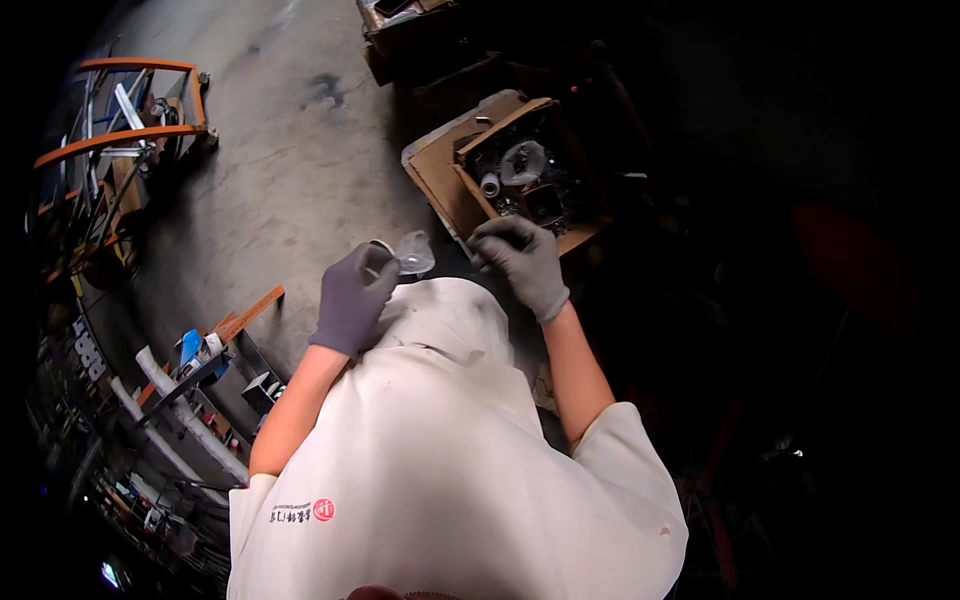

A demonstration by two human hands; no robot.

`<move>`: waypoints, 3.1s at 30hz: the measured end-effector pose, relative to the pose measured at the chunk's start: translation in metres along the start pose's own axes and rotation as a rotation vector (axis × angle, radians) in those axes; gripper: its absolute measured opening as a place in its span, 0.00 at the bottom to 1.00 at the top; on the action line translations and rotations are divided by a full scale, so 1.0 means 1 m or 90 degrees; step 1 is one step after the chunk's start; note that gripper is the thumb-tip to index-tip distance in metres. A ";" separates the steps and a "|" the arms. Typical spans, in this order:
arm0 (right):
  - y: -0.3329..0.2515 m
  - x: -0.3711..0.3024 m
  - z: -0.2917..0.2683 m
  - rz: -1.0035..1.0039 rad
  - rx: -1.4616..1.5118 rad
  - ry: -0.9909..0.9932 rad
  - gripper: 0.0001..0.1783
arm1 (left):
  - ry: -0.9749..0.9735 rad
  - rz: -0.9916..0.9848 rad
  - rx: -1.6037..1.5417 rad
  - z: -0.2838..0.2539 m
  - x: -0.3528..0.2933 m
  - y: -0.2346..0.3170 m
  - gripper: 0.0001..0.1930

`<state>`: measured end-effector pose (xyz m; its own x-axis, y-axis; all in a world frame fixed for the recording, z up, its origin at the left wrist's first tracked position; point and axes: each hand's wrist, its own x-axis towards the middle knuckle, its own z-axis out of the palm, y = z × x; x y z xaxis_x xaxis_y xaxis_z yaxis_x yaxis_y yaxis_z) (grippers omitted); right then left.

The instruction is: The person handles a long metal bar and places it on a workbench. They then retrieve small metal components from a cardboard box and attach them to the bar using a tool. The person continues to assemble the metal frame by adding more components and securing them in place.

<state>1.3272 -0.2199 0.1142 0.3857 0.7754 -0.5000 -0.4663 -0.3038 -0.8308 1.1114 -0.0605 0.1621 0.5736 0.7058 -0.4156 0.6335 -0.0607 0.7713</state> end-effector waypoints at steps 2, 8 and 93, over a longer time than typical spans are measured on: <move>-0.028 -0.016 0.045 -0.154 -0.228 -0.041 0.11 | -0.009 0.010 -0.005 -0.005 0.001 0.001 0.08; -0.034 -0.028 0.108 -0.378 -0.695 0.005 0.12 | -0.019 0.049 0.007 -0.018 0.000 -0.012 0.09; 0.159 -0.144 0.510 -0.477 -0.735 -0.547 0.07 | 0.655 -0.206 -0.370 -0.173 -0.417 -0.380 0.07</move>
<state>0.7914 -0.0974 0.1788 -0.4812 0.8762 0.0275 0.5782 0.3409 -0.7413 0.5415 -0.2098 0.1263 -0.4113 0.8745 -0.2571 0.1931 0.3593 0.9130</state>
